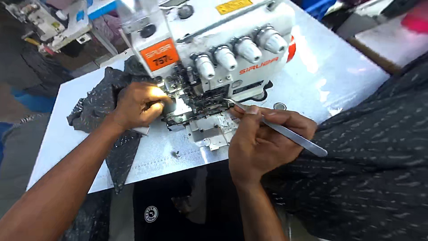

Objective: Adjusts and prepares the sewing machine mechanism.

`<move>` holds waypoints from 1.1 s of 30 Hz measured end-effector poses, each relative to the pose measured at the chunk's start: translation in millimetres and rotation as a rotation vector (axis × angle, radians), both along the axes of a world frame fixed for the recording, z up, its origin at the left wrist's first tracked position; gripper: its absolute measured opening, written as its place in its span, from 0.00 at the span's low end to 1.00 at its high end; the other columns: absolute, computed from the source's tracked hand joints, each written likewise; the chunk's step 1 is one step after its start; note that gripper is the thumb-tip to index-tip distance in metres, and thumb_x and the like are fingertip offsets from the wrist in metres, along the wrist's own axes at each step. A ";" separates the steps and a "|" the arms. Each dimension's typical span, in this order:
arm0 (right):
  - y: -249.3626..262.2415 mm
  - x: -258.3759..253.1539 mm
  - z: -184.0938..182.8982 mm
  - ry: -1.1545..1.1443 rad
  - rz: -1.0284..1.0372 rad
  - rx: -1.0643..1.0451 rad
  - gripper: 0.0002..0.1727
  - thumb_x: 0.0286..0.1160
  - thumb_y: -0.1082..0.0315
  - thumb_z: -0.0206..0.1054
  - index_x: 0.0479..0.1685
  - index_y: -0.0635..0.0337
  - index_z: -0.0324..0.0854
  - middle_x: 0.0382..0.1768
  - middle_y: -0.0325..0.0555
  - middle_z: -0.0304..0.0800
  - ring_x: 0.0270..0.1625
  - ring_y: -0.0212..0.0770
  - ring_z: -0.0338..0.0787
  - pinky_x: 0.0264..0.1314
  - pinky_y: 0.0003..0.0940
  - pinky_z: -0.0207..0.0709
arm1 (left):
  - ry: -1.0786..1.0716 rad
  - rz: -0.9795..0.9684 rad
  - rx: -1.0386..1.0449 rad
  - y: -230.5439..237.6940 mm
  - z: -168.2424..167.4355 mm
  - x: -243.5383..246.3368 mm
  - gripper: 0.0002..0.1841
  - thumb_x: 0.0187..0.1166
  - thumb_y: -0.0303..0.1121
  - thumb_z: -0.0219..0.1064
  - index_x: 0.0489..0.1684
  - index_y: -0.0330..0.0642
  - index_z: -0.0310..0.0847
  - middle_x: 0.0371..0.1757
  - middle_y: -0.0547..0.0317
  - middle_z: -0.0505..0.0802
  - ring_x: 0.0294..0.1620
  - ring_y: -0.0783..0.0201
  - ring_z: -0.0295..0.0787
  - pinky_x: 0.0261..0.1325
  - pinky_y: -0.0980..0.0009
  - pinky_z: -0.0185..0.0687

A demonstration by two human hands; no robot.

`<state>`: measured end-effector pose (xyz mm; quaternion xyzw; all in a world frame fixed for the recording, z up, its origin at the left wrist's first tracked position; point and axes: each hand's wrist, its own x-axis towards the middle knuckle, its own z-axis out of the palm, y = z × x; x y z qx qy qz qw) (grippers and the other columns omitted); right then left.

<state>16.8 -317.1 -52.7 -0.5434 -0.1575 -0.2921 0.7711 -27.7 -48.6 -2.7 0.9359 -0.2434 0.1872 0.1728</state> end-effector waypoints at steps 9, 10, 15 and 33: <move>-16.8 7.5 -4.8 -0.159 -0.119 -0.262 0.12 0.75 0.78 0.71 0.47 0.56 0.73 0.44 0.36 0.86 0.40 0.36 0.95 0.44 0.37 0.96 | -0.274 0.247 -0.338 7.8 1.8 -7.8 0.17 0.79 0.26 0.52 0.42 0.31 0.91 0.33 0.52 0.94 0.29 0.75 0.84 0.36 0.74 0.81; -17.8 8.0 -4.7 -0.169 -0.131 -0.279 0.11 0.75 0.78 0.71 0.47 0.56 0.73 0.44 0.36 0.86 0.41 0.36 0.95 0.44 0.37 0.96 | -0.312 0.281 -0.382 9.9 2.1 -7.8 0.17 0.80 0.25 0.52 0.43 0.31 0.91 0.34 0.53 0.94 0.28 0.76 0.83 0.35 0.76 0.79; -28.0 12.9 -3.9 -0.207 -0.182 -0.354 0.10 0.76 0.78 0.68 0.47 0.58 0.73 0.42 0.37 0.87 0.40 0.36 0.95 0.44 0.38 0.95 | -0.386 0.351 -0.625 17.7 -0.2 -4.5 0.15 0.81 0.24 0.53 0.49 0.32 0.89 0.31 0.62 0.89 0.23 0.79 0.72 0.28 0.79 0.69; -66.5 26.4 1.6 -0.279 -0.336 -0.504 0.09 0.78 0.77 0.68 0.48 0.62 0.72 0.44 0.38 0.85 0.40 0.35 0.94 0.43 0.37 0.95 | -0.351 0.456 -0.810 22.5 0.6 -3.0 0.15 0.82 0.28 0.53 0.52 0.38 0.89 0.29 0.70 0.86 0.23 0.79 0.73 0.27 0.80 0.67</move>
